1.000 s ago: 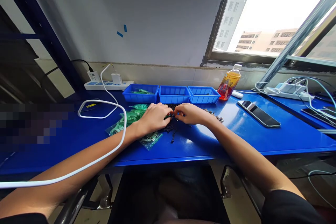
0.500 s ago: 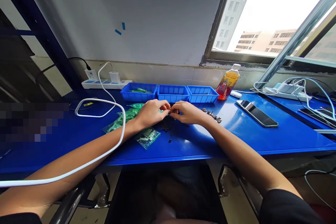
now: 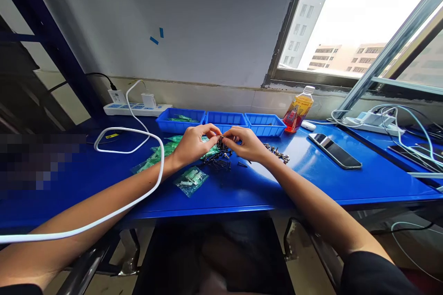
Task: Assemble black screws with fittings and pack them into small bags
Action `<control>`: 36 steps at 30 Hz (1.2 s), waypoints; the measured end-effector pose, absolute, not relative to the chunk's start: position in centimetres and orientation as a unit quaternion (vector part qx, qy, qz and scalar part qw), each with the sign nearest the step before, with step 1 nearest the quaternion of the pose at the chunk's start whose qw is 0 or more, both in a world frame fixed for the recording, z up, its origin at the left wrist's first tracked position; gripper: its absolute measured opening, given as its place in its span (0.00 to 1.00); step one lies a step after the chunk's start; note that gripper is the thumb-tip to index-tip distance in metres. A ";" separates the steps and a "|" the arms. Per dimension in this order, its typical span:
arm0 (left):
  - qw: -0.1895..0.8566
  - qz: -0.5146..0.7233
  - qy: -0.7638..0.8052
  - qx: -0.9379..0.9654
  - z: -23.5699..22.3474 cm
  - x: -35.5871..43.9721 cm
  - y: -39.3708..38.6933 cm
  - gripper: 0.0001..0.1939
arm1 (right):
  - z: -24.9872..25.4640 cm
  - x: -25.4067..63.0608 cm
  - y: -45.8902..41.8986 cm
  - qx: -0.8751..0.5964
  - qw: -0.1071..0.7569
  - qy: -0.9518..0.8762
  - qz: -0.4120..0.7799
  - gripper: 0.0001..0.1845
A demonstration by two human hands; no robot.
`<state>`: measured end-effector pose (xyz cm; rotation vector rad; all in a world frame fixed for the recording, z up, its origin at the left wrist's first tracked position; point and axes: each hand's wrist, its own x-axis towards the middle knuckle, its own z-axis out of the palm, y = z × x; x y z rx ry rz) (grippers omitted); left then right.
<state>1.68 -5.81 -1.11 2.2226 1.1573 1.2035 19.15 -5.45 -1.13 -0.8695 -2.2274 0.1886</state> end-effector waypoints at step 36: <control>0.215 0.501 0.360 0.757 -0.6 1.8 -6.5 0.06 | -1.1 18.7 -6.0 -0.303 0.437 -0.844 -0.070 0.05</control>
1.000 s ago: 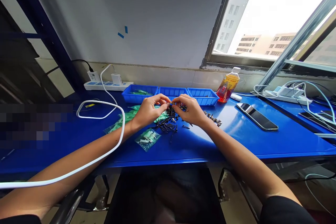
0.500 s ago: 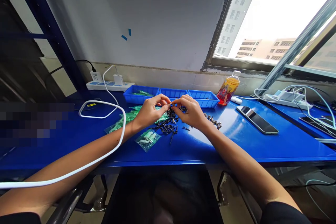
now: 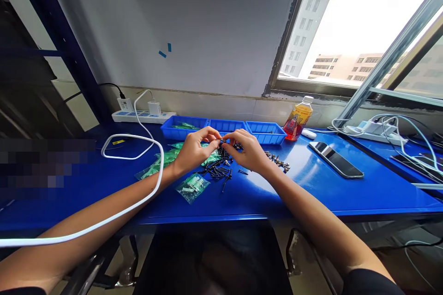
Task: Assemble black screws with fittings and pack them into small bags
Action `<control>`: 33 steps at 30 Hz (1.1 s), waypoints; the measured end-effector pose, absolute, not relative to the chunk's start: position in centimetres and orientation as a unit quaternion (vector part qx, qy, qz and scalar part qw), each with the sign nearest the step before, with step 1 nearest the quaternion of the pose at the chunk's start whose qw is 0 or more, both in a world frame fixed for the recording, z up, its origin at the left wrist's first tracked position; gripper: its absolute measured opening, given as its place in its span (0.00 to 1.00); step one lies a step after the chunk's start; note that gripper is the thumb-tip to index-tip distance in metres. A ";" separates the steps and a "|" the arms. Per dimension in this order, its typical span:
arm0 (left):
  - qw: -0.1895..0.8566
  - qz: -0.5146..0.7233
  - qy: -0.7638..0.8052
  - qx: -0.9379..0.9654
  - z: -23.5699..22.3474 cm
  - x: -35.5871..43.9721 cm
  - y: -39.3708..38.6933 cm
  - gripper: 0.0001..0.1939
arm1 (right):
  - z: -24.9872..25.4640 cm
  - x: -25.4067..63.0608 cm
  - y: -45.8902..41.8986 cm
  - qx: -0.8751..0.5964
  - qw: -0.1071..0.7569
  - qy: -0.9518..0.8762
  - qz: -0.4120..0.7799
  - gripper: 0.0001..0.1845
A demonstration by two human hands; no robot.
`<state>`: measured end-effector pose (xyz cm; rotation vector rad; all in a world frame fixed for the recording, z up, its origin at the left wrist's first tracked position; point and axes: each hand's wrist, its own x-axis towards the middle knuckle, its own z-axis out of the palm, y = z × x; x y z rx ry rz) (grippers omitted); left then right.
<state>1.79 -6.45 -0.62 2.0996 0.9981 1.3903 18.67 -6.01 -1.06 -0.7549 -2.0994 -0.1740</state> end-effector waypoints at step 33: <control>-0.023 0.458 0.356 0.814 -1.5 1.2 -6.3 0.12 | -1.2 18.2 -6.2 -0.342 0.446 -0.827 0.002 0.08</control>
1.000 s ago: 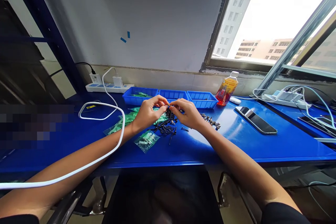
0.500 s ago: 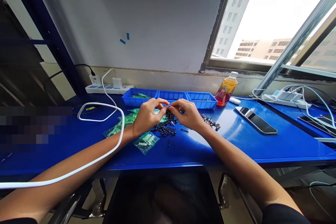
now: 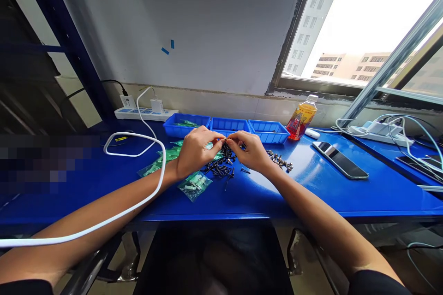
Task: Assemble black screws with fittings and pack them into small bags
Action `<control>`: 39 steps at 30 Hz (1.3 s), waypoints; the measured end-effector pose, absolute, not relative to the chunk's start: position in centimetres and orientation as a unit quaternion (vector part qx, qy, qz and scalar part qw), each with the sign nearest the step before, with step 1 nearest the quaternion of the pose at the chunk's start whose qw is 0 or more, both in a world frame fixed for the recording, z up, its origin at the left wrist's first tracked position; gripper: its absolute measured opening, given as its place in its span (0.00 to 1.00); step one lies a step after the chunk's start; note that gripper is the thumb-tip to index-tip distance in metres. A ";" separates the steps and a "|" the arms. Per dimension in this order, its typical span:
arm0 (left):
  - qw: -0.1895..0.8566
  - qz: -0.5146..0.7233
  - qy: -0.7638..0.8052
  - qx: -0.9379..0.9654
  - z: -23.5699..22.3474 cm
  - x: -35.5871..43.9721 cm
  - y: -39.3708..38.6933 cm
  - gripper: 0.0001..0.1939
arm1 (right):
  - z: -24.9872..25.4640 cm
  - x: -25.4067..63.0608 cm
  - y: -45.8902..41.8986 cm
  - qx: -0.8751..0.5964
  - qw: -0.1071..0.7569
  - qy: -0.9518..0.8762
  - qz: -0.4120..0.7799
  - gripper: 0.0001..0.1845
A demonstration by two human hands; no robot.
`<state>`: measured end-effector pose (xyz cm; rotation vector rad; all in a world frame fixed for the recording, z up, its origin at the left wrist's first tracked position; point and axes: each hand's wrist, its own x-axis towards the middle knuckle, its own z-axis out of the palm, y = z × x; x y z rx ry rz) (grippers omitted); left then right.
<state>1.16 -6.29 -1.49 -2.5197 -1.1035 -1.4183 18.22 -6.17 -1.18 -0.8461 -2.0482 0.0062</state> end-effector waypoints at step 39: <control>0.128 -0.388 -0.333 -0.850 -1.9 0.7 -5.6 0.16 | -1.4 18.3 -6.0 -0.334 0.412 -0.847 0.036 0.08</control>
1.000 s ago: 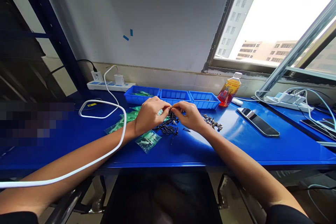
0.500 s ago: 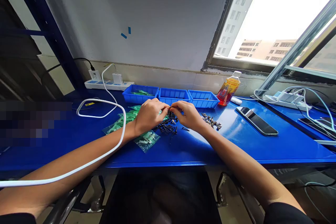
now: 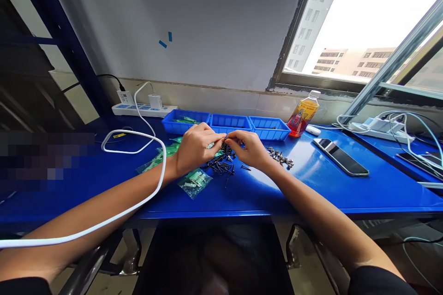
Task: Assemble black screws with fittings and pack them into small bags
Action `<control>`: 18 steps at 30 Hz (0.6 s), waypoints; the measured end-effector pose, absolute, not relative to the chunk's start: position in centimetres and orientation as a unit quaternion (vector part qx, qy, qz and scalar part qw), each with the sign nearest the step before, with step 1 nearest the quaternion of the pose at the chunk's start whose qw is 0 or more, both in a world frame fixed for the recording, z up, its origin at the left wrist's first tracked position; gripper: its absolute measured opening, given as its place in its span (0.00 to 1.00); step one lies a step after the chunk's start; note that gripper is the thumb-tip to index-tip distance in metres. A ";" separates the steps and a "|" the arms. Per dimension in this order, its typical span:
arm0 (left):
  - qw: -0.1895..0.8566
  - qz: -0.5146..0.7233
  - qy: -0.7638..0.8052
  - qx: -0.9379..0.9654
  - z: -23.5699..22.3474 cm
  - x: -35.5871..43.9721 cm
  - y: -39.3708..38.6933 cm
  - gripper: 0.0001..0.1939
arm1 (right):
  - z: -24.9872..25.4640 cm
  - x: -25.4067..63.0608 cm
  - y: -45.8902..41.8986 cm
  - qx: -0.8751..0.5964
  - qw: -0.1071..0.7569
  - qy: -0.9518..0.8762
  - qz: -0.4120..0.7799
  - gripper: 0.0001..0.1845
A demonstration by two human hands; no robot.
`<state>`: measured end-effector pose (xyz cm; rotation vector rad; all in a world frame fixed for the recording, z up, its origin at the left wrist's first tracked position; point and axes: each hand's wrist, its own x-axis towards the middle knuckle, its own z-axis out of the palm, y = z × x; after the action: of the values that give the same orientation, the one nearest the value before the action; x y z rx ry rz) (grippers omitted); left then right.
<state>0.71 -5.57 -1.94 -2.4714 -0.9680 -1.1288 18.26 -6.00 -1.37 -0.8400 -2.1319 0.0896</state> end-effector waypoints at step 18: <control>-0.038 -0.473 -0.369 -0.799 -1.4 1.2 -5.9 0.10 | -1.3 18.6 -5.8 -0.350 0.431 -0.832 0.016 0.04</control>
<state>1.21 -5.93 -1.44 -2.5731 -1.1886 -1.5215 18.63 -5.76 -1.32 -0.8720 -2.0744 0.0395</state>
